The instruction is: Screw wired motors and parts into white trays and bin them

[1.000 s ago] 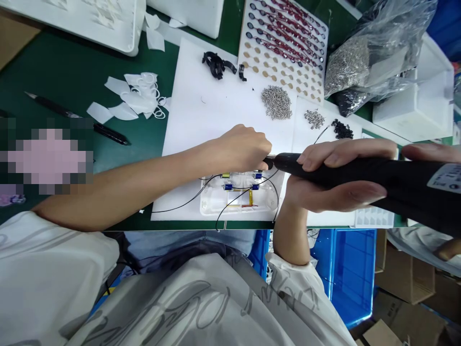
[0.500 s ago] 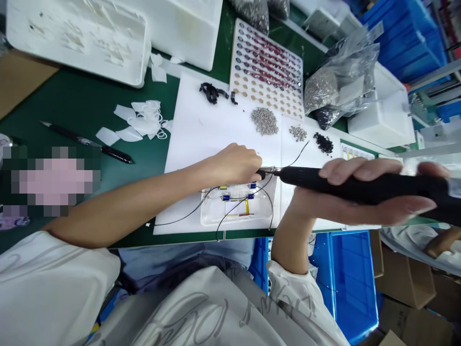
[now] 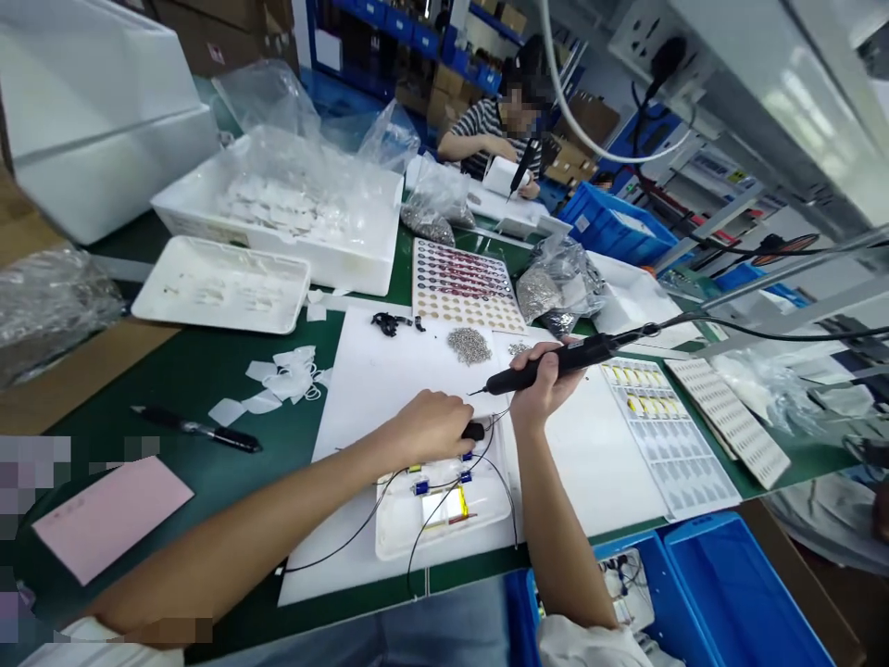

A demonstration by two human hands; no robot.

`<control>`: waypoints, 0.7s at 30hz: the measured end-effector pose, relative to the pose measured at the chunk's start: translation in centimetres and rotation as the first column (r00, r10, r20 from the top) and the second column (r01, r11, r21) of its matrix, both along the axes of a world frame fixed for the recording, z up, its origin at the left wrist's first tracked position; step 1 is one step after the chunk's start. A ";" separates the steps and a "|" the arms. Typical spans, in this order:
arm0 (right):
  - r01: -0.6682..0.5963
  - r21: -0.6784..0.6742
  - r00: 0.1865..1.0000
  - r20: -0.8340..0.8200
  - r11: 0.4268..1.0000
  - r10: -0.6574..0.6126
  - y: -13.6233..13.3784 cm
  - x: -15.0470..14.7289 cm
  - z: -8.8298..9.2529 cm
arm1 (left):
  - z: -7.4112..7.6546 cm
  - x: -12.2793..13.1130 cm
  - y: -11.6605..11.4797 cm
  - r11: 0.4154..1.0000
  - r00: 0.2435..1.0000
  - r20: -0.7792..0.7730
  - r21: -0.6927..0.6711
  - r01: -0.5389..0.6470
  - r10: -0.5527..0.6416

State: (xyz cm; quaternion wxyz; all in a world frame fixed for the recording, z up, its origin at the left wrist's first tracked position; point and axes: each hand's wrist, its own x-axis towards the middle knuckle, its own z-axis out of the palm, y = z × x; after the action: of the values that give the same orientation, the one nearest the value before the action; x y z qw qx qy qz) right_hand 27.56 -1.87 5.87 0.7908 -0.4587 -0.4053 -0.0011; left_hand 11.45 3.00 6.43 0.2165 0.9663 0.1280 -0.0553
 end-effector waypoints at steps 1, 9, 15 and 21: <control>-0.004 -0.002 1.000 -0.006 1.000 0.004 -0.1 0.0 -0.1 | 0.0 0.1 0.0 1.000 1.000 -0.006 -0.001 -0.005 0.005; 0.036 0.089 0.997 -0.070 0.995 -0.030 -0.2 0.1 3.8 | 2.3 -1.0 2.2 0.984 0.993 0.016 -0.136 -0.113 0.116; 0.008 0.354 0.995 -0.098 0.935 0.028 0.7 -0.2 12.6 | 3.9 -1.9 4.7 0.938 0.838 0.448 -0.287 -0.194 0.311; -0.037 0.458 0.976 -0.176 0.888 0.131 0.8 -3.0 16.2 | 3.7 -1.5 3.9 0.919 0.499 0.781 -0.383 -0.090 0.374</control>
State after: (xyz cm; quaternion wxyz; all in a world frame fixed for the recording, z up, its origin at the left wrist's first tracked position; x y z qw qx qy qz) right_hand 24.57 -1.04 22.07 0.9119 -0.2418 -0.3312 -0.0146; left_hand 9.97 6.93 10.14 0.3967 0.8016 0.1282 0.4285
